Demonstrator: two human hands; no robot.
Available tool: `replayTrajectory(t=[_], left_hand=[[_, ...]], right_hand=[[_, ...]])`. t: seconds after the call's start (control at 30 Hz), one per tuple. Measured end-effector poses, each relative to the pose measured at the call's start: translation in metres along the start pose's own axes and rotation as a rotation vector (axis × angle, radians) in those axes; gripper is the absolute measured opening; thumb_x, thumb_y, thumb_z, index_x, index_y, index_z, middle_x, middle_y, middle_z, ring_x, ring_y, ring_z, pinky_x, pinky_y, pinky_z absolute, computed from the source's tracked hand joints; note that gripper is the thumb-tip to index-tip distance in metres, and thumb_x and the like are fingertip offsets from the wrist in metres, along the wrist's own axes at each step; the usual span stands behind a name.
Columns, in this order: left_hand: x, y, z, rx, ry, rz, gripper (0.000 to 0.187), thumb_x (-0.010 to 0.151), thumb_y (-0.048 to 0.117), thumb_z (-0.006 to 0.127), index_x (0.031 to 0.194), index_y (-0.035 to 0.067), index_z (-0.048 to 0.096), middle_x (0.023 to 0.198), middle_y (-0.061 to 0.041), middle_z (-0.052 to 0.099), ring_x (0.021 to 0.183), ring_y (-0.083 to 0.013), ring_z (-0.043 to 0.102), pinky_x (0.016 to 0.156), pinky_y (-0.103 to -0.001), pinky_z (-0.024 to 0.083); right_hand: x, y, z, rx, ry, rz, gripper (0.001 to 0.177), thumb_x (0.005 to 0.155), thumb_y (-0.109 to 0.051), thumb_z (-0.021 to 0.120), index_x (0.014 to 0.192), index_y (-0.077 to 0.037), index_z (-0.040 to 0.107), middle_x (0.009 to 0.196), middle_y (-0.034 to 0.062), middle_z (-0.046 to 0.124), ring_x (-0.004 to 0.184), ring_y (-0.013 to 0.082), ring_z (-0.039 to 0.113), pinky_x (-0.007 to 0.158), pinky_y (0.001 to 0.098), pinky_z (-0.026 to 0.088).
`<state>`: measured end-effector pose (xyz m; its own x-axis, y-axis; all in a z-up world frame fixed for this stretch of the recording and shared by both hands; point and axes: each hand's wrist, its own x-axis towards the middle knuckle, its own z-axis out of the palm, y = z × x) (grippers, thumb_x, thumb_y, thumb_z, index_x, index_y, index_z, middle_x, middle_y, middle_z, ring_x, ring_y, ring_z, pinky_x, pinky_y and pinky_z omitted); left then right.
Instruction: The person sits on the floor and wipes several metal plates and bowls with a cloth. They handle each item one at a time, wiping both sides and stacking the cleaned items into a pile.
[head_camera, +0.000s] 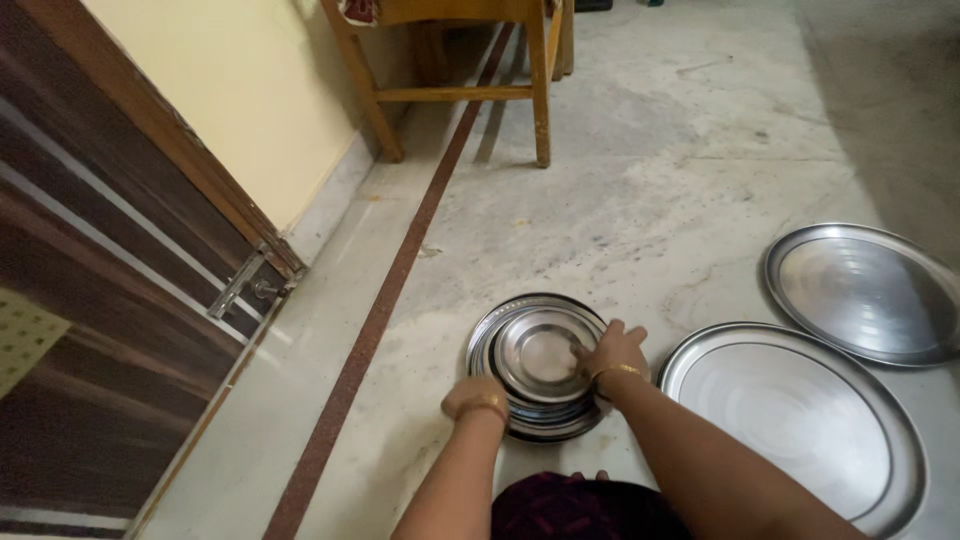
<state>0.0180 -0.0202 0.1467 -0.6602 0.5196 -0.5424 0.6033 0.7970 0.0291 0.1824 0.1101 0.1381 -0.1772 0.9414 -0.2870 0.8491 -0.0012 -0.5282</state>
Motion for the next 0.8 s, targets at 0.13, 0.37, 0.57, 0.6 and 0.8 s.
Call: replayTrajectory(t=[0.13, 0.37, 0.57, 0.6, 0.8], left_hand=[[-0.016, 0.039, -0.04, -0.153, 0.151, 0.2, 0.031, 0.097, 0.028, 0.06, 0.119, 0.014, 0.076, 0.129, -0.015, 0.069, 0.118, -0.0325, 0.067, 0.096, -0.044, 0.055], [-0.023, 0.171, 0.016, -2.123, -0.017, 0.388, 0.015, 0.079, 0.011, 0.068, 0.093, 0.017, 0.07, 0.079, -0.004, 0.067, 0.063, -0.0186, 0.055, 0.055, -0.033, 0.045], [-0.062, 0.229, 0.128, -1.877, -0.155, 0.274, 0.019, 0.084, 0.016, 0.063, 0.073, 0.006, 0.051, 0.064, -0.003, 0.042, 0.052, -0.0165, 0.036, 0.045, -0.036, 0.03], [-0.073, 0.229, 0.145, -1.927, -0.273, 0.24, 0.025, 0.084, 0.017, 0.069, 0.079, 0.007, 0.047, 0.069, -0.001, 0.035, 0.056, -0.0163, 0.032, 0.047, -0.037, 0.026], [-0.103, 0.236, 0.153, -1.089, -0.164, 0.139, 0.058, 0.078, 0.025, 0.077, 0.123, -0.009, 0.062, 0.119, -0.025, 0.068, 0.105, -0.0335, 0.07, 0.092, -0.043, 0.055]], right_hand=[[0.014, 0.006, -0.031, 0.268, 0.069, -0.038, 0.075, 0.078, -0.026, 0.087, 0.138, -0.007, 0.047, 0.132, 0.0286, 0.047, 0.102, 0.0425, 0.06, 0.08, 0.0472, 0.06], [0.039, 0.101, -0.131, 0.958, -0.007, -0.046, 0.036, 0.078, 0.001, 0.077, 0.111, 0.011, 0.064, 0.088, 0.0193, 0.07, 0.072, 0.0308, 0.069, 0.062, 0.0435, 0.057], [0.007, 0.221, -0.222, 0.932, 0.095, 0.043, 0.025, 0.087, -0.001, 0.075, 0.106, 0.011, 0.065, 0.093, 0.0193, 0.073, 0.081, 0.0292, 0.074, 0.071, 0.0344, 0.062], [0.0, 0.242, -0.23, 0.98, 0.108, 0.101, 0.026, 0.088, -0.003, 0.074, 0.108, 0.012, 0.065, 0.094, 0.0198, 0.073, 0.081, 0.0299, 0.074, 0.072, 0.036, 0.063], [-0.03, 0.348, -0.235, 1.142, 0.14, 0.415, 0.033, 0.09, -0.009, 0.072, 0.12, 0.001, 0.062, 0.103, 0.0172, 0.069, 0.086, 0.0311, 0.07, 0.074, 0.0508, 0.063]])
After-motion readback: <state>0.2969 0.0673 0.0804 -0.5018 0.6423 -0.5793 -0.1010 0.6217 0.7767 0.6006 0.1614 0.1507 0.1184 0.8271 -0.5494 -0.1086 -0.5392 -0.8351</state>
